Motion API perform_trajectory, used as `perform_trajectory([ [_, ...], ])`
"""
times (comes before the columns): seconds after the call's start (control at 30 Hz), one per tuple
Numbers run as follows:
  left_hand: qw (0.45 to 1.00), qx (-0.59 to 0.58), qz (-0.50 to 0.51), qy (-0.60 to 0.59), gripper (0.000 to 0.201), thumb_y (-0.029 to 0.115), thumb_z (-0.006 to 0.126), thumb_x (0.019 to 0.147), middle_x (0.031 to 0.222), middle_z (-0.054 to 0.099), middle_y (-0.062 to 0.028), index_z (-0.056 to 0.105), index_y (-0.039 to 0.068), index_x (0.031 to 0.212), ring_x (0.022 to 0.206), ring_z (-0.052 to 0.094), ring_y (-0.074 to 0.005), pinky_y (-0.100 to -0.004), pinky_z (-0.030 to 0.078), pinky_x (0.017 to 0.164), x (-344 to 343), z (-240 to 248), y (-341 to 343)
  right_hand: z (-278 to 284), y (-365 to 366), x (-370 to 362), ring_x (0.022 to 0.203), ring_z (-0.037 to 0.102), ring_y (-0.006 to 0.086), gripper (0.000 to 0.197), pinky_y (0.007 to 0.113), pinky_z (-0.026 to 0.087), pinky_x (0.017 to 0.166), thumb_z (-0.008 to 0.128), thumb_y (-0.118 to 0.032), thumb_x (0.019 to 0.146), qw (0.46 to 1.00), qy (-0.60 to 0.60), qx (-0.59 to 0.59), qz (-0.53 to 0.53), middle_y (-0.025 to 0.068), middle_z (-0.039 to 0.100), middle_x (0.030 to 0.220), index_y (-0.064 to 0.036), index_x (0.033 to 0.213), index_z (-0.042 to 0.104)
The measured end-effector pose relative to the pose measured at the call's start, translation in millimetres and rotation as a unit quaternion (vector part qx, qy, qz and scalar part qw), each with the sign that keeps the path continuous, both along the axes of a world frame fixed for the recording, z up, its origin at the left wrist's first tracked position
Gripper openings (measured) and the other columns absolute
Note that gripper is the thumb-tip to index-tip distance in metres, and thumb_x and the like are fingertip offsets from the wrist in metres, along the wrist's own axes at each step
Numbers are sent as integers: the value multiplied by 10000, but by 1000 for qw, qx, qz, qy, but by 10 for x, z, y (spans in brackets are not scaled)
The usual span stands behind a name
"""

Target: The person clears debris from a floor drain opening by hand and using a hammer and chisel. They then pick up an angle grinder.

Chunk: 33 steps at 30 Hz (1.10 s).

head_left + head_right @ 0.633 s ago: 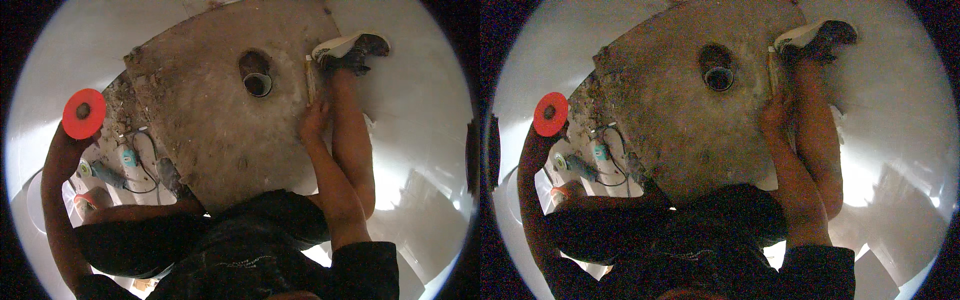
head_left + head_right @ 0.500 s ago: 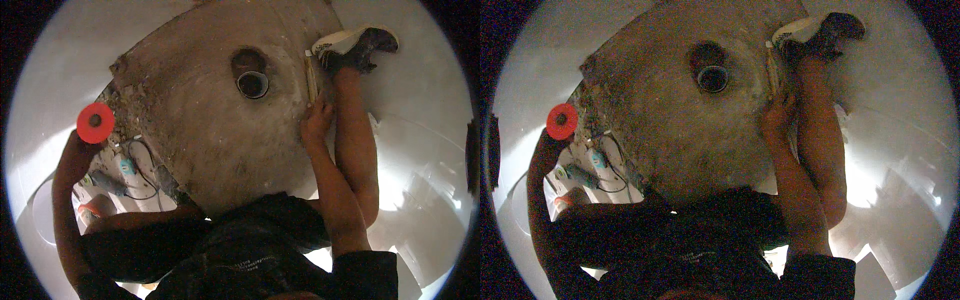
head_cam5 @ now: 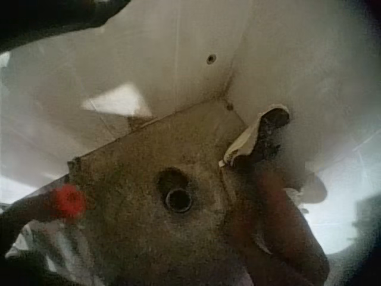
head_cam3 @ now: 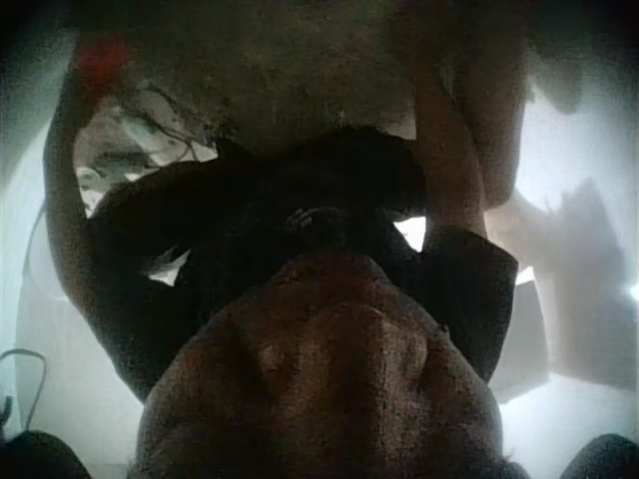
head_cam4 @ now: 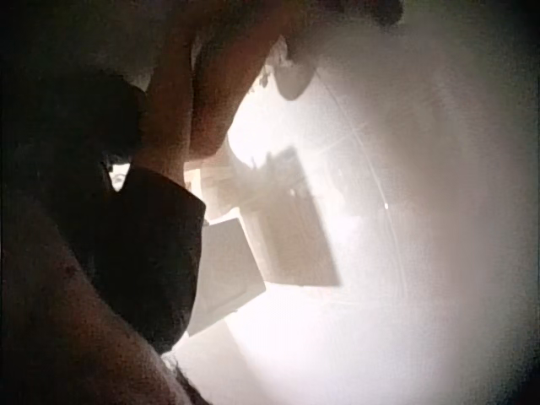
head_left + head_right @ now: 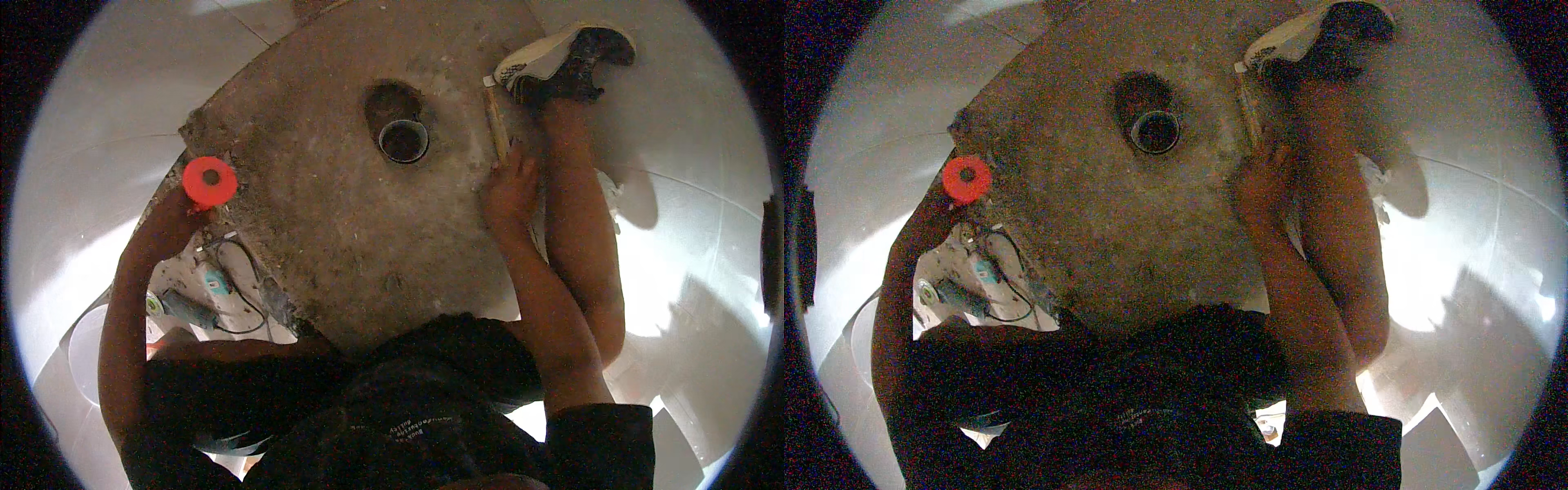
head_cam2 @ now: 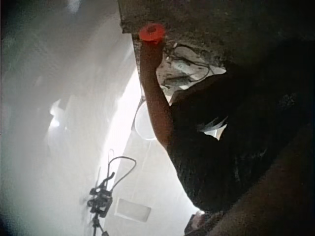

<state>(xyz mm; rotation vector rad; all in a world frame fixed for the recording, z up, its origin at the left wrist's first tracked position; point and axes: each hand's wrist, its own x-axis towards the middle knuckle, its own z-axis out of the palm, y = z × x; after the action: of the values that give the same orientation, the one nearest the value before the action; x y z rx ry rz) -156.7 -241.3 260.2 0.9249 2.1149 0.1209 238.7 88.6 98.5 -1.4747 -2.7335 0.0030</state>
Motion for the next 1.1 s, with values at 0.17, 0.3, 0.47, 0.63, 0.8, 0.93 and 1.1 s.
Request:
perform_trajectory([
  [0.17,996,69,-45,-17,446,121,656,871,1116,628,-171,492,24,1275,1059,596,-280,-406,473,936,-14,-142,-384,318,-190,-247,1113,526,442,535,526,447,933,594,-175,899,999,43,18,18,274,481,1255,41,1361,431],
  [0.3,995,88,-2,-46,450,133,644,839,1065,629,-144,503,43,1257,1020,601,-279,-397,472,935,-314,-213,-638,-27,-35,-93,1179,497,449,511,527,422,994,598,-161,881,998,57,6,23,286,481,1285,68,1314,457],
  [0.47,995,50,81,37,393,293,610,928,948,662,-55,541,102,1264,709,629,-157,-308,564,586,-342,509,-964,-557,267,109,1165,506,481,439,538,420,992,554,-229,909,988,89,129,8,301,535,1238,14,1273,525],
  [0.63,961,99,256,42,429,332,665,918,834,625,-51,551,70,1238,600,555,-126,-292,494,506,-220,922,-1966,-45,-647,-368,1125,561,407,422,478,445,955,612,-225,909,958,188,-156,149,266,582,1209,20,1248,560],
  [0.8,920,127,367,47,443,351,655,937,802,592,-55,550,10,1200,625,554,-130,-301,495,543,-105,969,-2528,583,-2211,-1076,1140,583,320,481,409,477,940,665,-243,905,840,193,-420,284,213,582,1268,4,1304,563],
  [0.93,920,95,380,20,442,348,625,936,879,656,-120,558,-2,1197,699,622,-215,-382,533,626,257,808,-2518,1160,-2701,-1221,1189,559,282,512,375,477,977,650,-218,917,787,343,-230,458,147,528,1366,-38,1383,534],
  [1.1,917,113,381,34,419,309,656,891,957,668,-163,579,18,1182,826,640,-281,-421,536,717,574,-439,-3057,1485,-2506,-615,1188,564,278,421,368,454,1010,627,-143,930,802,225,-453,318,125,551,1347,-45,1335,568],
])
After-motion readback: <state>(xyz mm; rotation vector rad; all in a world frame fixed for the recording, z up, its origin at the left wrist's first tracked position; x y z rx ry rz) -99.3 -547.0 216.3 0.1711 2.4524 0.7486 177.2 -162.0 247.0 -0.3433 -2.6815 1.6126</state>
